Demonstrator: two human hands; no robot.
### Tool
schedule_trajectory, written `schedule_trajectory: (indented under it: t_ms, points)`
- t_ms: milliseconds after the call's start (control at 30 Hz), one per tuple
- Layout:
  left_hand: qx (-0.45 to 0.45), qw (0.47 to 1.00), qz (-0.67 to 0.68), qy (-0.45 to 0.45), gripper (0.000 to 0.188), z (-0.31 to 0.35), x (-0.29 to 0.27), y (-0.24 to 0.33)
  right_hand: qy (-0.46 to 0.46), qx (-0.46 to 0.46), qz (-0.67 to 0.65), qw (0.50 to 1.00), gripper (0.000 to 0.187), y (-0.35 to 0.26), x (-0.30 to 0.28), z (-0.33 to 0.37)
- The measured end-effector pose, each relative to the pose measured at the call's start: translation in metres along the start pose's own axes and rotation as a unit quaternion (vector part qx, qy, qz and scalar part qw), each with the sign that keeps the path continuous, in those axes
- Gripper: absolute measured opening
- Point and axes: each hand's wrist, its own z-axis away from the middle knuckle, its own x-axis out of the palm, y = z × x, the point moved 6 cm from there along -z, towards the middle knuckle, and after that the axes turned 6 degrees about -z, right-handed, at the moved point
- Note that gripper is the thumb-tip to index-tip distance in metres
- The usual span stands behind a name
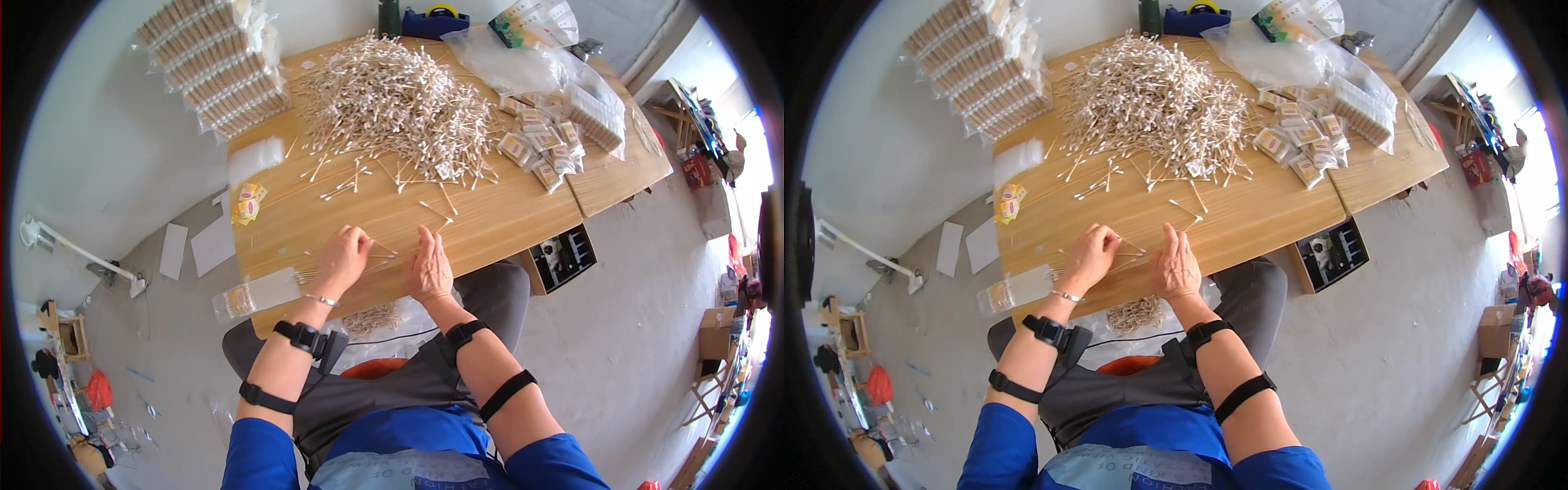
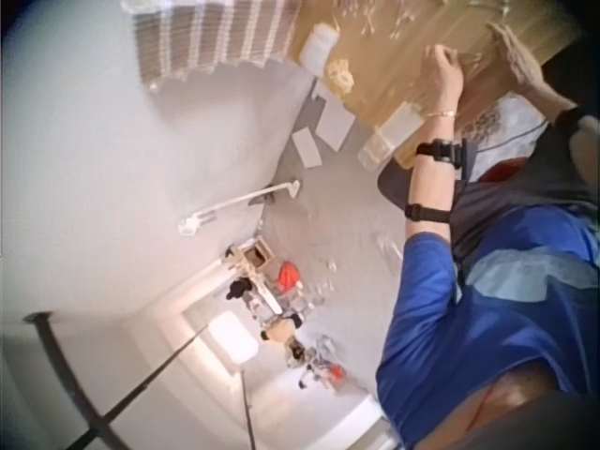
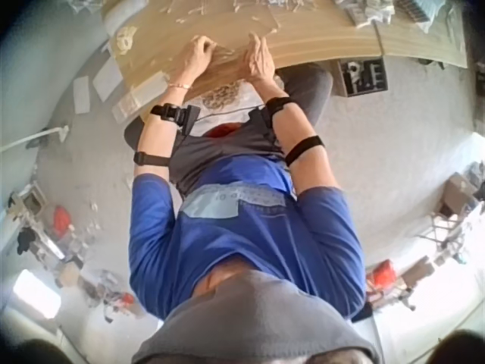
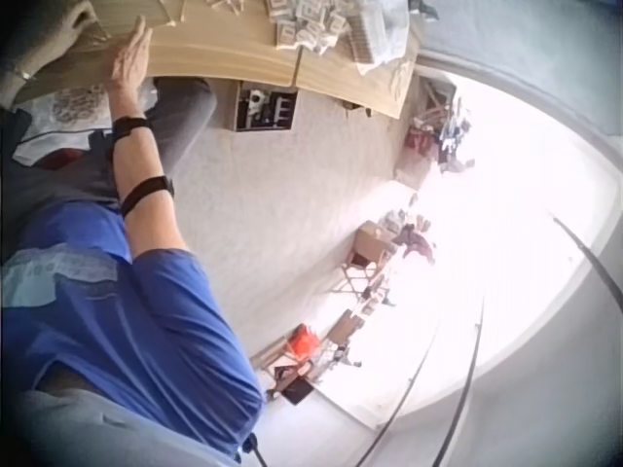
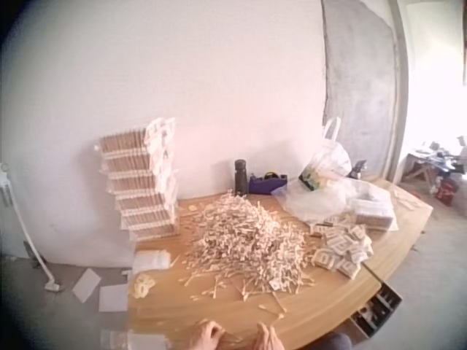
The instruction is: Sorting and counting cotton swabs in a workshop environment
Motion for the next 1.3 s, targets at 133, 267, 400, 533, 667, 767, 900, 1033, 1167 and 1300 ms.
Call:
schedule_trajectory:
  t_ms: [133, 267, 400, 533, 667, 767, 900, 1033, 1167, 1300]
  points:
    - [0.038, 0.995, 0.075, -0.052, 0.009, 0.026, -0.014, 0.023, -0.017, 0.024, -0.029, 0.999, 0.058, 0.007, -0.003, 0.002]
    - [0.165, 0.978, 0.016, -0.127, 0.010, 0.075, 0.001, 0.045, 0.035, 0.041, -0.073, 0.996, 0.058, 0.010, -0.010, -0.001]
    - [0.160, 0.987, -0.024, -0.027, 0.032, 0.075, 0.010, 0.047, 0.100, 0.053, -0.118, 0.986, 0.054, 0.012, -0.015, -0.003]
    - [0.152, 0.988, -0.004, 0.027, 0.048, 0.051, 0.005, 0.055, 0.148, 0.015, 0.005, 0.989, 0.057, 0.003, -0.017, -0.002]
    - [0.147, 0.986, -0.058, 0.049, 0.054, 0.038, 0.004, 0.056, 0.126, 0.047, -0.028, 0.990, 0.056, 0.015, -0.013, -0.003]
    - [0.157, 0.985, -0.073, 0.012, 0.047, 0.053, 0.014, 0.051, 0.117, 0.053, -0.033, 0.991, 0.055, 0.016, -0.011, -0.006]
    - [0.249, 0.965, -0.077, 0.031, 0.033, 0.096, 0.023, 0.060, 0.116, 0.037, -0.026, 0.992, 0.055, 0.015, -0.011, -0.005]
    - [0.318, 0.948, -0.021, 0.006, 0.027, 0.105, 0.027, 0.055, 0.097, 0.037, -0.015, 0.994, 0.055, 0.013, -0.007, -0.006]
    - [0.323, 0.946, -0.009, -0.004, 0.032, 0.086, 0.025, 0.054, 0.098, 0.050, 0.010, 0.994, 0.056, 0.012, -0.007, -0.008]
    - [0.235, 0.970, -0.028, 0.047, 0.054, 0.067, 0.010, 0.049, 0.093, 0.075, 0.025, 0.993, 0.051, 0.014, -0.006, -0.007]
